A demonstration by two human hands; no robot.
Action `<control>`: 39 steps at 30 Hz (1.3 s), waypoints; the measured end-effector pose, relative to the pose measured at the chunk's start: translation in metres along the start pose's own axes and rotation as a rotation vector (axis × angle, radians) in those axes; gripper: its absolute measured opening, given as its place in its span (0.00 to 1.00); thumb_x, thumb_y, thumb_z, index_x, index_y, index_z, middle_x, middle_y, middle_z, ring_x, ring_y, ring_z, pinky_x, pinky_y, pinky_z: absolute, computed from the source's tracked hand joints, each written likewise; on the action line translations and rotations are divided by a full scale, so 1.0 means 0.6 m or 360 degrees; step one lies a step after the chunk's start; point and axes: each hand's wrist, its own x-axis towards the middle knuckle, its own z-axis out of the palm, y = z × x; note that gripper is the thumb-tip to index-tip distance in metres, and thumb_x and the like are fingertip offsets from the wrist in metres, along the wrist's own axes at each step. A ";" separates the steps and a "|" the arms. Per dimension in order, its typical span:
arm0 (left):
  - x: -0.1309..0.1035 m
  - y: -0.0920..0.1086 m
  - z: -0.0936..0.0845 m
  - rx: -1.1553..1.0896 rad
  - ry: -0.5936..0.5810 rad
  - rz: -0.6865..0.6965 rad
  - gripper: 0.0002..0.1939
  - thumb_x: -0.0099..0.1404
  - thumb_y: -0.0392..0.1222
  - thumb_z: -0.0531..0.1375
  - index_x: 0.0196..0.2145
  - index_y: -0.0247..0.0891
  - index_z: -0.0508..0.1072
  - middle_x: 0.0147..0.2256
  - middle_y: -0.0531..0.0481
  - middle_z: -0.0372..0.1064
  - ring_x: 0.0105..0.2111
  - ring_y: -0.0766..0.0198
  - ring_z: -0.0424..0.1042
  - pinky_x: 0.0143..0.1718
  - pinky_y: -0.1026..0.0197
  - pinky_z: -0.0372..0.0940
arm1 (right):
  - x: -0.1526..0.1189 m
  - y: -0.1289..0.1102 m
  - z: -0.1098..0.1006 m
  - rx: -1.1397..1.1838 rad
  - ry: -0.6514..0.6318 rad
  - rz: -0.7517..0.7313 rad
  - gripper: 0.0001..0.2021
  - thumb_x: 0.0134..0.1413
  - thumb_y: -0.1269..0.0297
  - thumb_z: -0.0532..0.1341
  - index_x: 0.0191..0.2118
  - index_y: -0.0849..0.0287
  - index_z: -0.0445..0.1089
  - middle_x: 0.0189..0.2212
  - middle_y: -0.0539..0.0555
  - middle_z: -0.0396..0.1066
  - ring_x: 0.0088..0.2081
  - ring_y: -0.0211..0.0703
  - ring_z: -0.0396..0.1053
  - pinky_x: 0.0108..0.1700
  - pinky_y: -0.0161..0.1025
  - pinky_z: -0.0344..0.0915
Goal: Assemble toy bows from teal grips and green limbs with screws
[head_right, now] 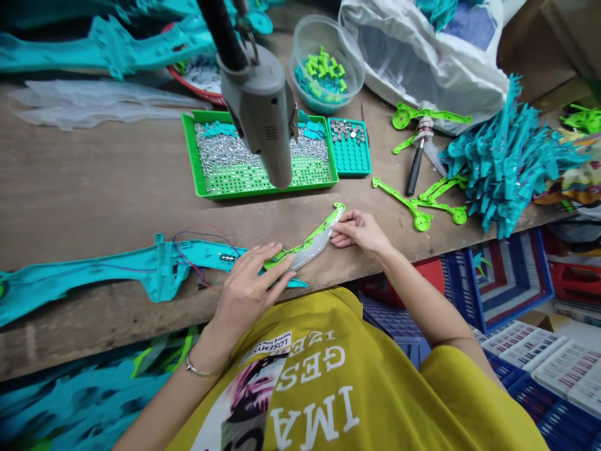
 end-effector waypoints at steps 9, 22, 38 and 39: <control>0.003 0.003 -0.003 0.0024 0.0004 0.0017 0.11 0.69 0.38 0.65 0.49 0.37 0.78 0.51 0.36 0.76 0.53 0.48 0.76 0.54 0.44 0.74 | 0.018 -0.036 -0.011 -0.0143 0.0198 -0.0135 0.18 0.49 0.74 0.75 0.35 0.59 0.64 0.19 0.47 0.75 0.21 0.35 0.76 0.24 0.27 0.75; 0.005 0.000 -0.003 0.0014 0.0003 0.0033 0.11 0.69 0.37 0.64 0.49 0.37 0.78 0.51 0.35 0.75 0.52 0.47 0.76 0.53 0.42 0.73 | 0.057 -0.075 -0.031 -0.0418 -0.0121 0.0011 0.19 0.45 0.73 0.75 0.33 0.57 0.63 0.18 0.51 0.77 0.18 0.39 0.74 0.19 0.32 0.74; -0.005 -0.011 0.009 0.0151 0.0053 0.0162 0.15 0.70 0.37 0.63 0.53 0.37 0.76 0.54 0.34 0.74 0.55 0.46 0.75 0.58 0.42 0.72 | 0.142 -0.127 -0.175 -0.2358 0.1002 -0.1082 0.20 0.62 0.78 0.50 0.55 0.67 0.70 0.53 0.70 0.75 0.53 0.55 0.71 0.53 0.47 0.65; -0.006 -0.011 0.008 0.0151 0.0044 0.0161 0.16 0.70 0.37 0.63 0.54 0.37 0.76 0.55 0.35 0.74 0.56 0.47 0.75 0.59 0.42 0.72 | 0.157 -0.137 -0.191 -0.2459 0.0984 -0.1068 0.20 0.63 0.78 0.49 0.56 0.68 0.70 0.54 0.71 0.74 0.53 0.56 0.69 0.53 0.48 0.63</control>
